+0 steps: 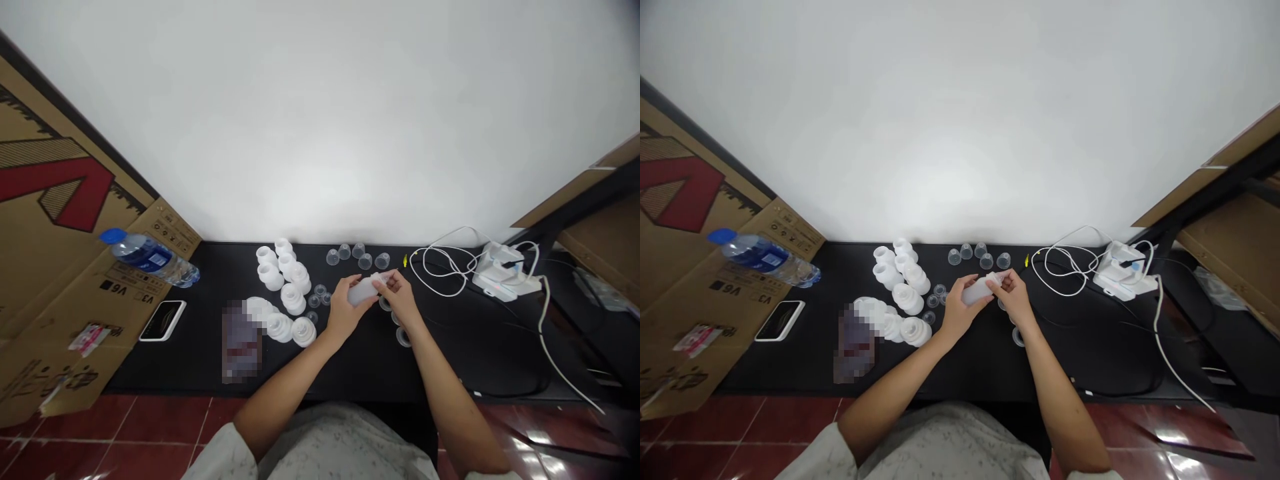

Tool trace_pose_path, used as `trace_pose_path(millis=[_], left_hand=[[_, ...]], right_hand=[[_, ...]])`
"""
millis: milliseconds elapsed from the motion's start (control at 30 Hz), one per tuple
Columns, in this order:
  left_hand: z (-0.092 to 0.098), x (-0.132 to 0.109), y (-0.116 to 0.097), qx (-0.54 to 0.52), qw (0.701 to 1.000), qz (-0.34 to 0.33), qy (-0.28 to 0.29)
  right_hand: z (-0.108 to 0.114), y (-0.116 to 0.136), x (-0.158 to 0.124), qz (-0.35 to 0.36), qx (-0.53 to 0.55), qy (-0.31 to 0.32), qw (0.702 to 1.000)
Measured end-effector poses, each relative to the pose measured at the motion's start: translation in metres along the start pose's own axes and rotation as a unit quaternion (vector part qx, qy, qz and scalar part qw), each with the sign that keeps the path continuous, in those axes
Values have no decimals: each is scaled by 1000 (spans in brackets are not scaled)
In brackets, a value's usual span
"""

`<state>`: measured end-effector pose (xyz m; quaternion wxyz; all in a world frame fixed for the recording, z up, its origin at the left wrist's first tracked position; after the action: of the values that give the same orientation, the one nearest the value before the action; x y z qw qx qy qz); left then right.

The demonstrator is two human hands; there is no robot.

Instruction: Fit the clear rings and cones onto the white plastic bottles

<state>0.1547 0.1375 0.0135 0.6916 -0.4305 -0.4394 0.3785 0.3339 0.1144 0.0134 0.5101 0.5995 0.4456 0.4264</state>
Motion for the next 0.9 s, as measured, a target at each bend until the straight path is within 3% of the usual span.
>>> trace_pose_path(millis=[200, 367, 533, 733, 900], left_hand=[[4, 1, 2, -43, 999, 27, -3], [7, 0, -1, -14, 1000, -11, -17], [-2, -4, 5, -46, 998, 35, 39], [0, -8, -2, 4, 999, -49, -12], [-8, -9, 9, -100, 991, 83, 32]], right_hand=[[-1, -2, -2, -28, 47, 72, 996], [6, -8, -2, -43, 9, 30, 999], [0, -5, -5, -48, 23, 79, 995], [2, -8, -5, -51, 26, 44, 997], [-3, 2, -7, -20, 43, 84, 995]])
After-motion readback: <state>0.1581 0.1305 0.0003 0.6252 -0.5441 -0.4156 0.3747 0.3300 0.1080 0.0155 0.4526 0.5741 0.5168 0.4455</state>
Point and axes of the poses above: each hand's wrist, its own x-axis towards the middle knuckle, its own z-axis out of the back of the hand, y = z × x, the point moved 6 cm from there along x, towards the middle knuckle, and after that the axes turned 5 degrees about y, right-handed, at the moved point
